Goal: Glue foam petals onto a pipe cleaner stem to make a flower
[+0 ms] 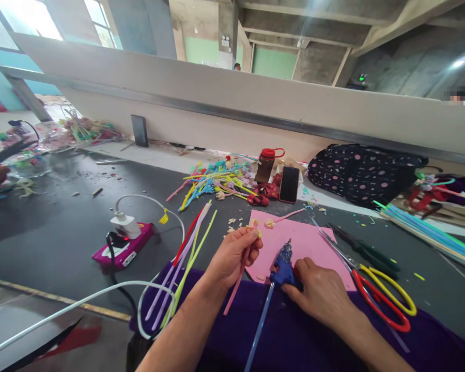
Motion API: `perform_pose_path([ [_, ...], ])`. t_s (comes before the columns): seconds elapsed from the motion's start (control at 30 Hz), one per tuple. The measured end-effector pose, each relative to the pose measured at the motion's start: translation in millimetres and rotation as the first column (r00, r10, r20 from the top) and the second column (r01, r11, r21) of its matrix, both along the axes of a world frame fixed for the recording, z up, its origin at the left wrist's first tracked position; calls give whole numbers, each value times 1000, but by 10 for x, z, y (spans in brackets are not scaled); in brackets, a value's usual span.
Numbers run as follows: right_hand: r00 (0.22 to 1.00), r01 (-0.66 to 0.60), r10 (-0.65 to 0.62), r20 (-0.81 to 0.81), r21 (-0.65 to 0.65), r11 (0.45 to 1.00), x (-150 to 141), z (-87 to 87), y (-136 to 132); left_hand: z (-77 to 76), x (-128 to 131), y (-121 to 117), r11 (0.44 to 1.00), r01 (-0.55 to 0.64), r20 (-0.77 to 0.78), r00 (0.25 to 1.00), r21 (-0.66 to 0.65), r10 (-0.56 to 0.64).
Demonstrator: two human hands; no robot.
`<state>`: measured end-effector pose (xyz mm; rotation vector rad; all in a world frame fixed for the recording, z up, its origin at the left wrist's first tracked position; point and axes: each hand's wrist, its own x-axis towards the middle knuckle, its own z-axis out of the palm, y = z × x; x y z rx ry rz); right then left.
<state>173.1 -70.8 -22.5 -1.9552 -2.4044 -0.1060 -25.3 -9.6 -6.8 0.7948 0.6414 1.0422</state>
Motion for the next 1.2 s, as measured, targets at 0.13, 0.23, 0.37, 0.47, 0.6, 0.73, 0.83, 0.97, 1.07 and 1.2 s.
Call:
perform_pose_path([
  [0.13, 1000, 23, -23, -21, -2, 1000, 65, 43, 7, 9, 3, -4, 1000, -1, -12, 1000, -6, 1],
  [0.23, 997, 64, -63, -50, 7, 998, 97, 58, 52, 0, 0, 2, 1000, -7, -8, 1000, -4, 7],
  [0.37, 993, 59, -60, -102, -20, 998, 82, 62, 150, 1, 3, -4, 1000, -18, -19, 1000, 4, 19],
  [0.47, 989, 61, -63, -137, -22, 998, 99, 99, 223, 7, 9, -9, 1000, -19, -22, 1000, 22, 20],
  [0.6, 981, 106, -102, -166, 15, 994, 240, 168, 275, 0, 13, -5, 1000, -2, -17, 1000, 10, 2],
  [0.73, 984, 91, -92, -153, -10, 996, 377, 184, 234, -2, 13, -6, 1000, 5, -7, 1000, -2, -5],
  [0.83, 989, 37, -48, -137, -81, 996, 374, 168, 172, 5, 18, -13, 1000, 1, -10, 1000, -9, -1],
  [0.97, 996, -5, -5, -89, -114, 993, 289, 152, 134, -2, 46, -28, 1000, 5, -30, 1000, -9, -6],
  [1.07, 999, -14, 10, -37, -126, 992, 252, 140, 133, -15, 75, -49, 999, 34, -52, 998, -17, -35],
  [1.2, 999, -43, 44, 4, -115, 992, 254, 112, 117, -22, 97, -83, 997, 68, -49, 996, -32, -69],
])
